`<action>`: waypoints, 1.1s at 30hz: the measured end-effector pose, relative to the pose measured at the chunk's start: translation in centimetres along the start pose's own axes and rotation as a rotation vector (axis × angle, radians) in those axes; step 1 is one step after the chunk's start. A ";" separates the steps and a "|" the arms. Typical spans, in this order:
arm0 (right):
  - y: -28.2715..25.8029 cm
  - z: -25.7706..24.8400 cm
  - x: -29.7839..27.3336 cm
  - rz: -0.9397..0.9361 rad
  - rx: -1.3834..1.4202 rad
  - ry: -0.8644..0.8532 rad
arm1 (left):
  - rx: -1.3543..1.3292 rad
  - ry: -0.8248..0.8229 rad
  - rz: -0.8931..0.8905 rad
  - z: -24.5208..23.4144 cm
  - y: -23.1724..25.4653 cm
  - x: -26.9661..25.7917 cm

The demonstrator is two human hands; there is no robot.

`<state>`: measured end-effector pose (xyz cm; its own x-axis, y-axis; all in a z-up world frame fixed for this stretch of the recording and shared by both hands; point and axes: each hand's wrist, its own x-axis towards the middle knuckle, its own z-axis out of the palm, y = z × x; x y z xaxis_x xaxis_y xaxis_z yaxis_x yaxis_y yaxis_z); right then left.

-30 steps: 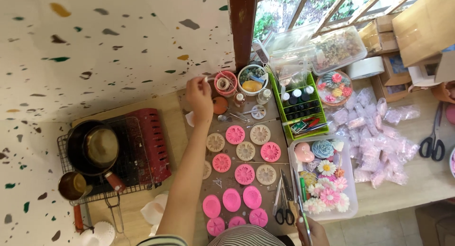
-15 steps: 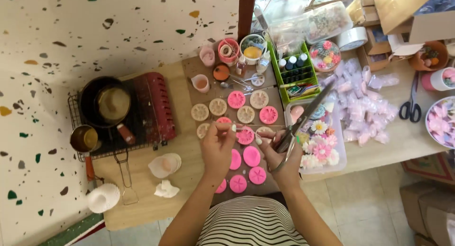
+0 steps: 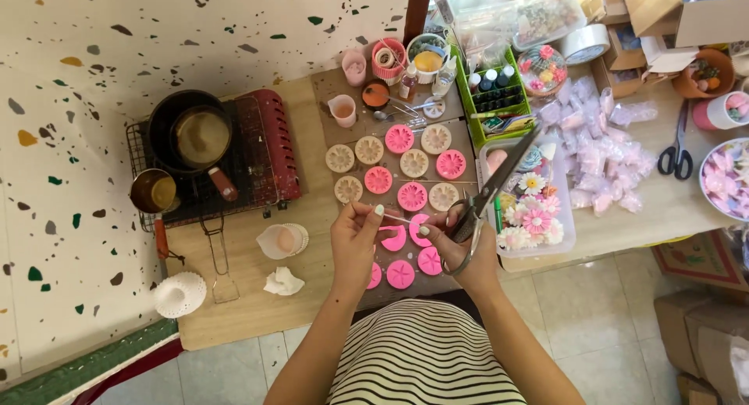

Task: The recorder is preparing small soaps or candles using silicone molds, wax, and decorative elements.

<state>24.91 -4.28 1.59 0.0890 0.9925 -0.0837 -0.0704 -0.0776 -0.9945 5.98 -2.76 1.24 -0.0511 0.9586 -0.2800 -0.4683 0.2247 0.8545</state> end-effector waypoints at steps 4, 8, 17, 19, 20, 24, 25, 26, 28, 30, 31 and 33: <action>0.4 0.2 -0.3 0.056 -0.004 0.004 | 0.000 -0.014 -0.014 -1.2 -1.0 -0.8; -2.0 0.5 -0.6 0.091 -0.181 0.008 | 0.724 -0.054 0.453 0.8 3.6 -2.5; -0.9 -0.6 -1.7 0.109 -0.445 -0.033 | 1.012 -0.248 0.343 -1.4 2.7 -1.9; 1.1 -2.9 -2.1 0.020 -0.529 -0.077 | 0.619 -0.022 -0.152 -1.1 3.0 -1.8; 1.0 -3.3 -2.4 0.021 -0.527 -0.082 | 0.620 -0.016 -0.153 -1.9 2.0 -1.4; -0.1 -4.3 -4.2 0.108 -0.693 -0.326 | 0.276 0.002 -0.154 -4.1 -1.1 -0.5; -0.5 -4.3 -4.7 0.134 -0.733 -0.392 | 0.204 0.018 -0.165 -4.3 -1.7 -0.3; -0.5 -4.1 -4.9 0.137 -0.733 -0.396 | 0.203 0.021 -0.167 -4.3 -1.6 -0.3; -0.4 -3.8 -5.5 0.218 -0.876 -0.458 | 0.214 -0.013 -0.164 -4.1 -1.7 -0.2; 0.0 -3.6 -5.7 0.134 -0.826 -0.470 | 0.276 -0.030 -0.166 -3.6 -1.5 -0.3; 0.2 -3.4 -5.8 0.046 -0.775 -0.482 | 0.338 -0.044 -0.163 -3.4 -1.3 -0.4; 0.9 -3.5 -5.9 0.127 -0.805 -0.477 | 0.374 -0.049 -0.164 -3.2 -1.1 -0.5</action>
<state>27.78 -10.52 0.93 -0.3005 0.8921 -0.3373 0.6719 -0.0531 -0.7388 3.68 -3.99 -0.94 0.0442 0.9101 -0.4120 -0.1133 0.4143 0.9030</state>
